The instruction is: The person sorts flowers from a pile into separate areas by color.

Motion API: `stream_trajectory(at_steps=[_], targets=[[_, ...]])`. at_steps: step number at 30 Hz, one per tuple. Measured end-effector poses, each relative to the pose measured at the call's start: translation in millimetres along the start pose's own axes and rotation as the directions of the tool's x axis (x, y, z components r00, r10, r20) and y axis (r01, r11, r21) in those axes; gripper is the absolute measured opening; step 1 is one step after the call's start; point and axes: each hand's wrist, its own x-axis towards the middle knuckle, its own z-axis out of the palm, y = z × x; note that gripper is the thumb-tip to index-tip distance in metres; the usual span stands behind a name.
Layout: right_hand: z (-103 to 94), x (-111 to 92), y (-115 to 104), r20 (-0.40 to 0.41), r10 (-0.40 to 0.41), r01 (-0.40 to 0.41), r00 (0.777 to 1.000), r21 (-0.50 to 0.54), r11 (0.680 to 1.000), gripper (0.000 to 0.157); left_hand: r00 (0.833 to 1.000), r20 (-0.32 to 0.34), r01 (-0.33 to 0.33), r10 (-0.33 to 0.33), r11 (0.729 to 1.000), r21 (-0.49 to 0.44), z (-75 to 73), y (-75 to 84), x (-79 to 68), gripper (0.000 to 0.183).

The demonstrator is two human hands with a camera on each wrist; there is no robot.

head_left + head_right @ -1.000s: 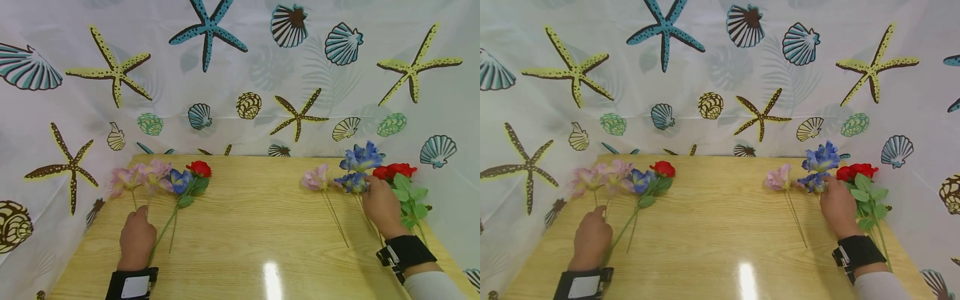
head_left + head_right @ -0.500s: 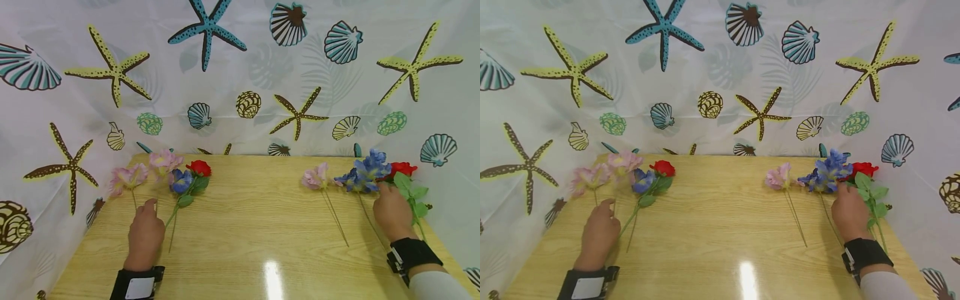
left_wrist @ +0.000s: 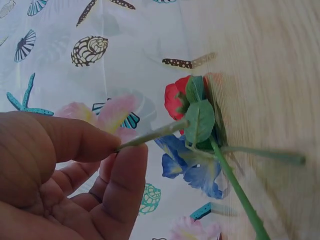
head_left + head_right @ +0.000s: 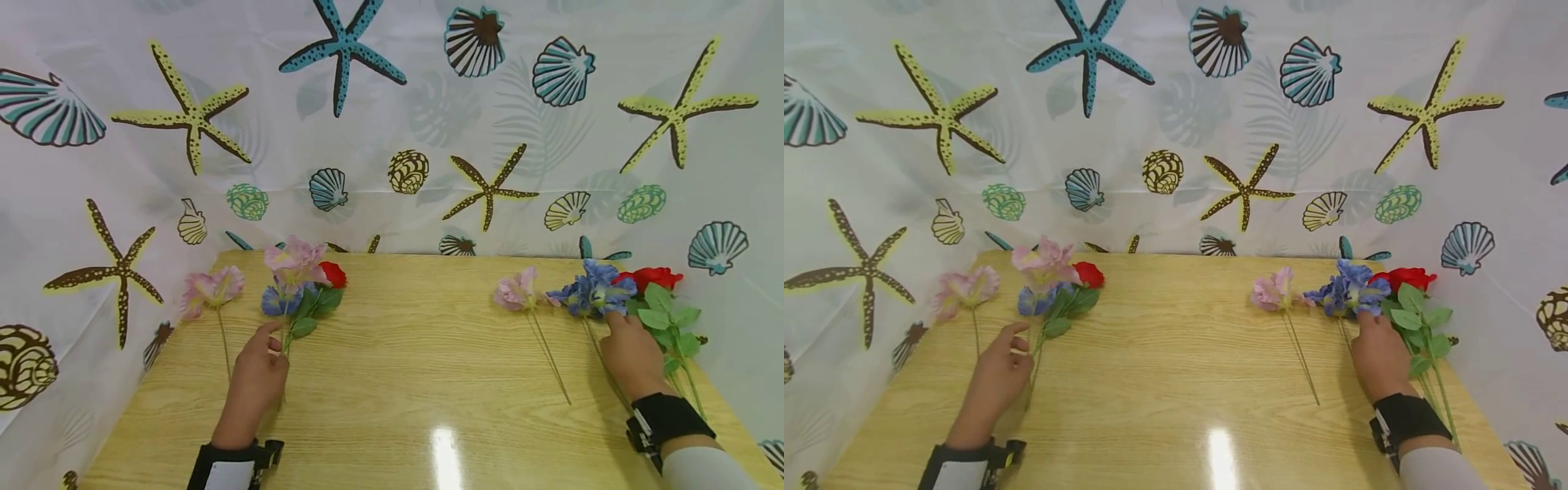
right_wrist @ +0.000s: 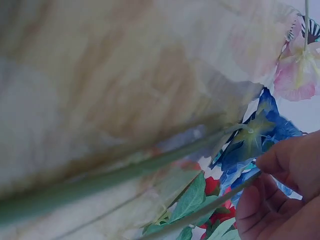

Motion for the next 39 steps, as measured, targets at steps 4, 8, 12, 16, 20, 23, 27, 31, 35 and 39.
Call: stream_trajectory(at_steps=[4,8,12,16,20,23,27,31,35,39], targets=[[-2.0,-0.4,-0.7,-0.017,-0.006,0.006,1.000,-0.004,1.000,0.040,1.000,0.003,-0.008,0.008,1.000,-0.013,2.1,0.9,-1.9,0.054],[-5.8,-1.0,-2.9,-0.018,0.008,-0.008,1.000,-0.022,1.000,0.053,1.000,0.002,-0.006,0.006,0.999,-0.032,3.7,3.6,-4.0,0.052],[-10.9,-0.7,-4.9,0.020,0.047,-0.046,0.999,-0.064,0.997,0.078,1.000,0.029,0.014,-0.011,0.996,-0.085,7.6,7.1,-6.3,0.051],[-15.4,-1.3,-7.1,0.057,0.075,-0.069,0.996,-0.107,0.992,0.095,0.999,0.040,0.012,-0.007,0.992,-0.128,13.1,8.9,-8.8,0.050],[-18.5,-2.1,-12.7,0.049,0.065,-0.058,0.997,-0.138,0.989,0.099,0.999,0.036,-0.017,0.024,0.985,-0.173,23.1,14.0,-11.9,0.049],[-19.7,-1.8,-18.3,0.032,0.047,-0.042,0.998,-0.135,0.990,0.098,0.998,0.038,-0.036,0.046,0.972,-0.234,34.4,20.6,-14.6,0.048],[-20.2,0.2,-25.0,-0.001,0.018,-0.018,1.000,-0.094,0.995,0.095,0.996,0.042,-0.057,0.075,0.942,-0.330,51.7,30.4,-17.6,0.046],[-21.2,2.0,-33.0,-0.024,-0.001,0.000,1.000,-0.064,0.998,0.094,0.995,0.053,-0.063,0.088,0.929,-0.365,66.8,39.2,-20.7,0.045],[-23.5,0.9,-45.7,-0.035,-0.013,0.011,0.999,-0.034,0.999,0.092,0.992,0.070,-0.069,0.101,0.929,-0.365,77.5,48.4,-26.3,0.044],[-26.9,0.2,-60.4,-0.056,-0.024,0.024,0.998,0.008,1.000,0.088,0.986,0.094,-0.091,0.137,0.918,-0.385,86.2,57.8,-33.2,0.043]])
